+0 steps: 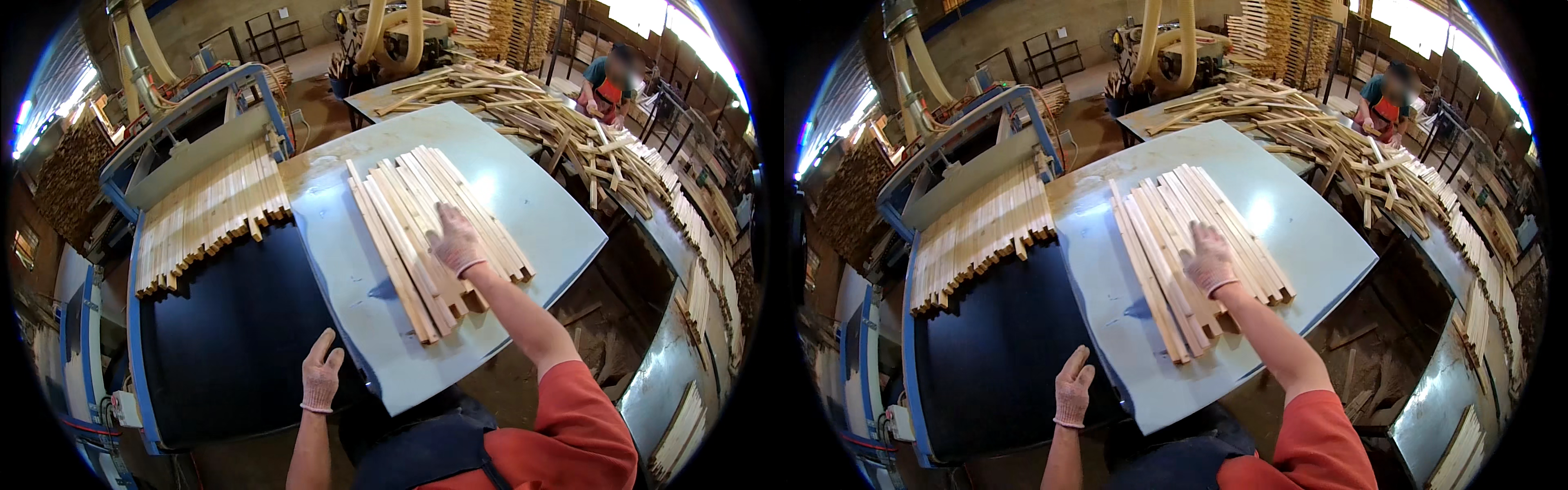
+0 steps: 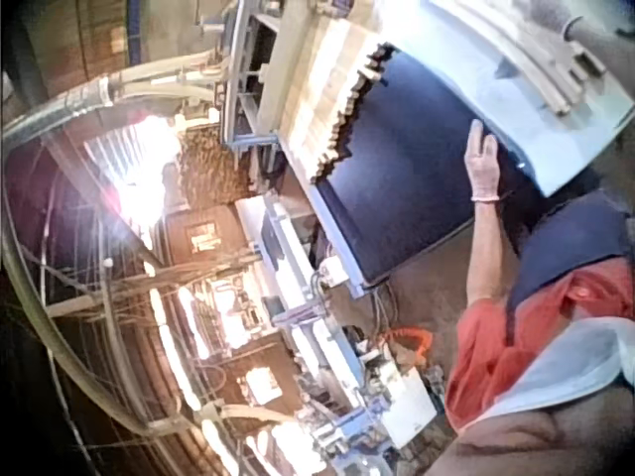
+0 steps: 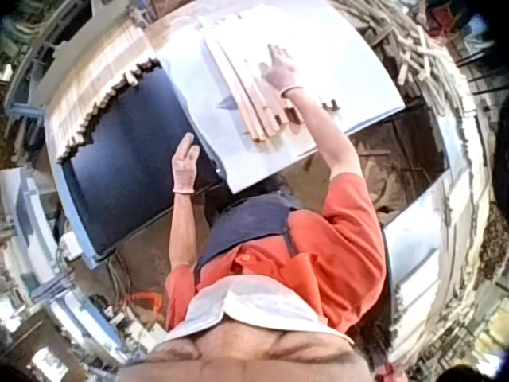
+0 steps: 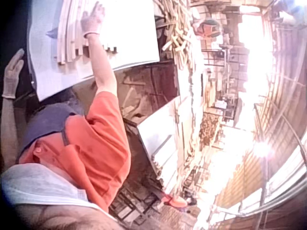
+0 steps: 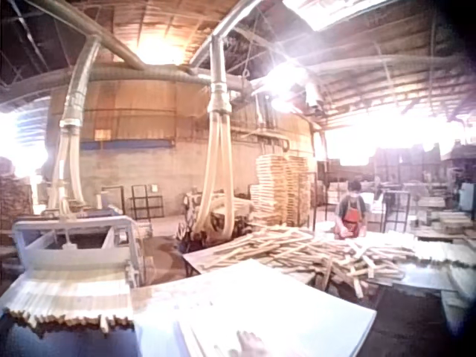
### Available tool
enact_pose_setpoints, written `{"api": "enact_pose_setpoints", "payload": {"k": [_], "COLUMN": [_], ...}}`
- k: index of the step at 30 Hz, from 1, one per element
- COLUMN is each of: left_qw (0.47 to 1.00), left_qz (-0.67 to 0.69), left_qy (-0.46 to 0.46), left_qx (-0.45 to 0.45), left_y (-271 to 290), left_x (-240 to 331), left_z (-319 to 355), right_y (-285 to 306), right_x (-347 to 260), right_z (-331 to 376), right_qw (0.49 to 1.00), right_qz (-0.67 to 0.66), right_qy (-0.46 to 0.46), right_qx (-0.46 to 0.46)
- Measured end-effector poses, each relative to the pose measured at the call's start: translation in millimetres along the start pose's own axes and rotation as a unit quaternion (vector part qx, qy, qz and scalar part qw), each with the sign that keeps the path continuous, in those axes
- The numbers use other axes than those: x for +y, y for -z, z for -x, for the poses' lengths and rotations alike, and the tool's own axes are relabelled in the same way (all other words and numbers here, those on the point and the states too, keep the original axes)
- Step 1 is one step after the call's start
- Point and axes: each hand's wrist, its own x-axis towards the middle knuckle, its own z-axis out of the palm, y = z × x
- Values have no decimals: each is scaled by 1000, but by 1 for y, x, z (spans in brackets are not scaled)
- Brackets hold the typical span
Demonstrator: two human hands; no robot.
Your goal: The person collects bundles of thin wooden slats from a large table and places them onto a conveyor belt system, repeating this action with several stacks.
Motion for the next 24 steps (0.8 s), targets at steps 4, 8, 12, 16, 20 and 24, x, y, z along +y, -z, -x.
{"api": "enact_pose_setpoints", "payload": {"k": [4, 8, 12, 16, 20, 24], "left_qw": [993, 974, 953, 951, 940, 941], "left_qz": [-87, -218, -291, -282, -307, -297], "left_qy": [-74, -67, -53, -78, -104, -95], "left_qx": [-2, 8, 63, 97, 108, 130], "left_y": [-68, -127, -177, -193, -170, -151], "left_x": [3, -9, -16, -14, -9, -3], "left_z": [-33, -69, -99, -109, -94, -70], "right_y": [25, 41, 42, 32, 21, 18], "right_x": [107, 151, 139, 116, 94, 75], "right_z": [-32, -53, -74, -86, -83, -74], "right_qw": [989, 956, 949, 946, 950, 955], "right_qz": [74, -11, 11, -3, 0, -7], "right_qy": [-124, -274, -216, -261, -220, -174], "right_qx": [23, -102, -229, -192, -222, -241]}}
